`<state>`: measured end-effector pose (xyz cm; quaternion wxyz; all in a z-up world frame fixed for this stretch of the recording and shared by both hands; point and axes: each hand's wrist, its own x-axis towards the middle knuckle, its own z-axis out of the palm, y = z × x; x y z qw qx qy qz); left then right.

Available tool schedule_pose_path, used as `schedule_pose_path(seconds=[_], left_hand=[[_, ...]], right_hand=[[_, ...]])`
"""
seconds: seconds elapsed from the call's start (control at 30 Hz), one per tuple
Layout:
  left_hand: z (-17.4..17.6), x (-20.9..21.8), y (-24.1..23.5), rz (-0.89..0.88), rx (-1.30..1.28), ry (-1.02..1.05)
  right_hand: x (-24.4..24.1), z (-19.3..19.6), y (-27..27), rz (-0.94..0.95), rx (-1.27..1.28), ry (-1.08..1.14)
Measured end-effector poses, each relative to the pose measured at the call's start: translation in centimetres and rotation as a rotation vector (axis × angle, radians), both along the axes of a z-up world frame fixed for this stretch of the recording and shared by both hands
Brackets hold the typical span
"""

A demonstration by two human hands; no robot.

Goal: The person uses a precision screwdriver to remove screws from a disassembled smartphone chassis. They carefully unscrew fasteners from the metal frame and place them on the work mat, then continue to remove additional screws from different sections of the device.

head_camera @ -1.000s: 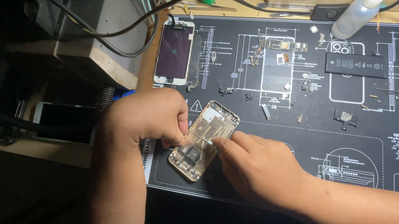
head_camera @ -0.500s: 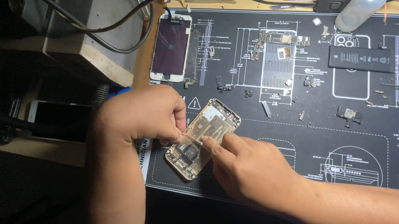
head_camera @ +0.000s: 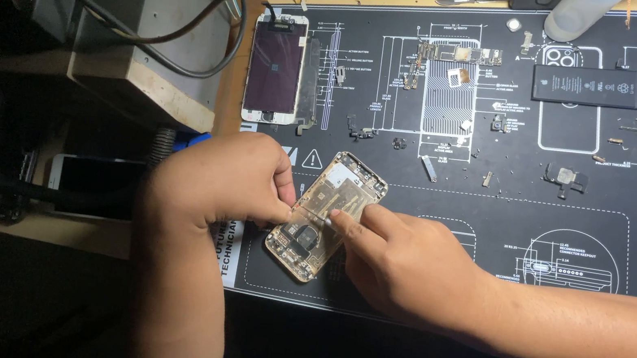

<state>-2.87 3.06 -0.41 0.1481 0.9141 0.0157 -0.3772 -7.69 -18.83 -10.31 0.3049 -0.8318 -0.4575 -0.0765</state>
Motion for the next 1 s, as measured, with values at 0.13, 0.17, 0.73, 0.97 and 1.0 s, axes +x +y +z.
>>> schedule_pose_path(seconds=[0.13,0.17,0.73,0.97,1.0], left_hand=[[0.0,-0.7,0.1,0.034,0.023,-0.039],[-0.2,-0.8,0.1,0.040,0.003,-0.044],[-1.4,-0.9,0.9,0.172,-0.117,0.126],[-1.4,-0.4,1.1,0.166,-0.162,0.171],[-1.2,-0.3,0.9,0.164,-0.164,0.172]], right_hand=[[0.1,0.1,-0.3,-0.011,0.025,0.018],[0.1,0.2,-0.4,-0.011,0.037,0.032],[-0.5,0.3,0.3,0.071,-0.037,-0.050],[-0.5,0.0,0.4,0.082,-0.046,-0.052],[-0.5,-0.1,0.3,0.084,-0.060,-0.048]])
